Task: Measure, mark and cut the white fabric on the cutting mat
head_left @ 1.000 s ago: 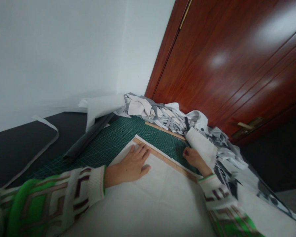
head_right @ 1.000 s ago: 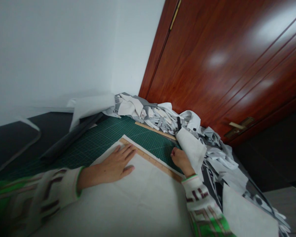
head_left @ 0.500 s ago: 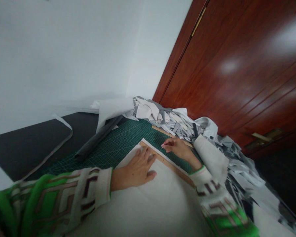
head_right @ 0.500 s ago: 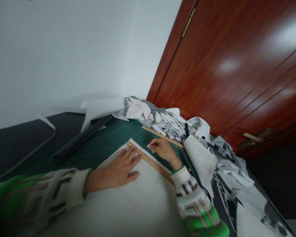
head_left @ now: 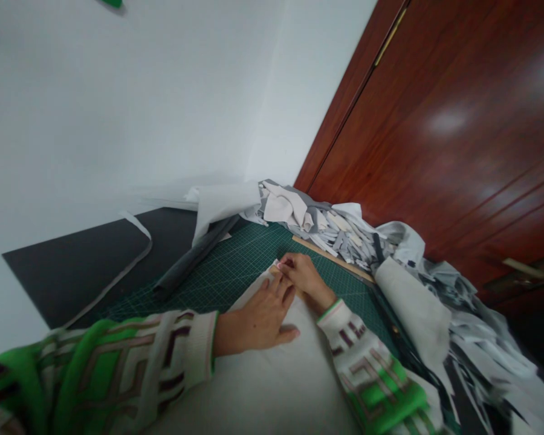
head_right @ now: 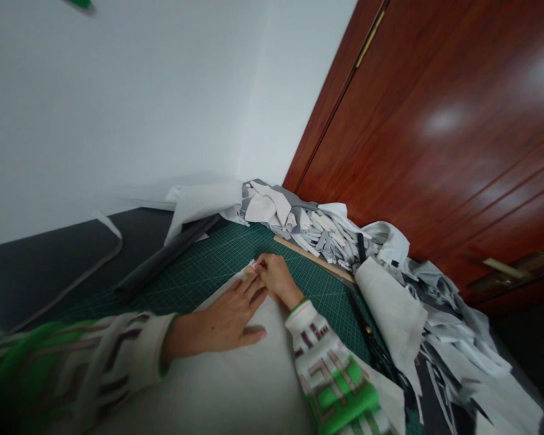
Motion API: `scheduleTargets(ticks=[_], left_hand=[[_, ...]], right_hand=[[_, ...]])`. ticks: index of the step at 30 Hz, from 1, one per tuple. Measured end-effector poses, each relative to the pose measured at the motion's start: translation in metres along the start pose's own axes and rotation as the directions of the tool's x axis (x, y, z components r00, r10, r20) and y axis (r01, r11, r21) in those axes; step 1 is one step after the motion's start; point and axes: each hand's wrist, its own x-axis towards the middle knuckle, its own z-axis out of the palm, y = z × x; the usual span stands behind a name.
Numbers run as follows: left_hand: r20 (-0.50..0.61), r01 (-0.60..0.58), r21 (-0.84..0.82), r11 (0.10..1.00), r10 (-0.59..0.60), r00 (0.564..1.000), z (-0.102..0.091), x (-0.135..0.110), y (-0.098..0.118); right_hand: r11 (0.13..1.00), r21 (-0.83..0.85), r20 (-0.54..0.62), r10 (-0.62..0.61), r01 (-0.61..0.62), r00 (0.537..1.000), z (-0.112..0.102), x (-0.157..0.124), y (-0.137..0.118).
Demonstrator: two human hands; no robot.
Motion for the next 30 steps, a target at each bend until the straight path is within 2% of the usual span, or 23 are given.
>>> scheduleTargets(ticks=[5,10,17,30], left_hand=[[-0.016,-0.016,0.016,1.0,0.017,1.0,0.001,-0.001,0.0],[0.015,-0.012,0.033,0.999,0.012,1.0,-0.001,0.0,0.001],[0.036,-0.025,0.063,0.998,0.023,0.999,0.002,0.003,0.0],[0.061,-0.023,0.05,0.998,0.02,0.998,0.004,0.004,-0.003]], right_hand=[[0.997,-0.073,0.013,-0.007,0.007,1.0,0.001,0.001,-0.001],[0.986,-0.163,0.083,-0.024,0.037,0.996,-0.013,-0.006,-0.003],[0.956,-0.285,0.202,-0.004,0.063,0.979,-0.037,-0.028,-0.001],[0.882,-0.471,0.249,0.116,0.016,0.961,-0.059,-0.07,0.007]])
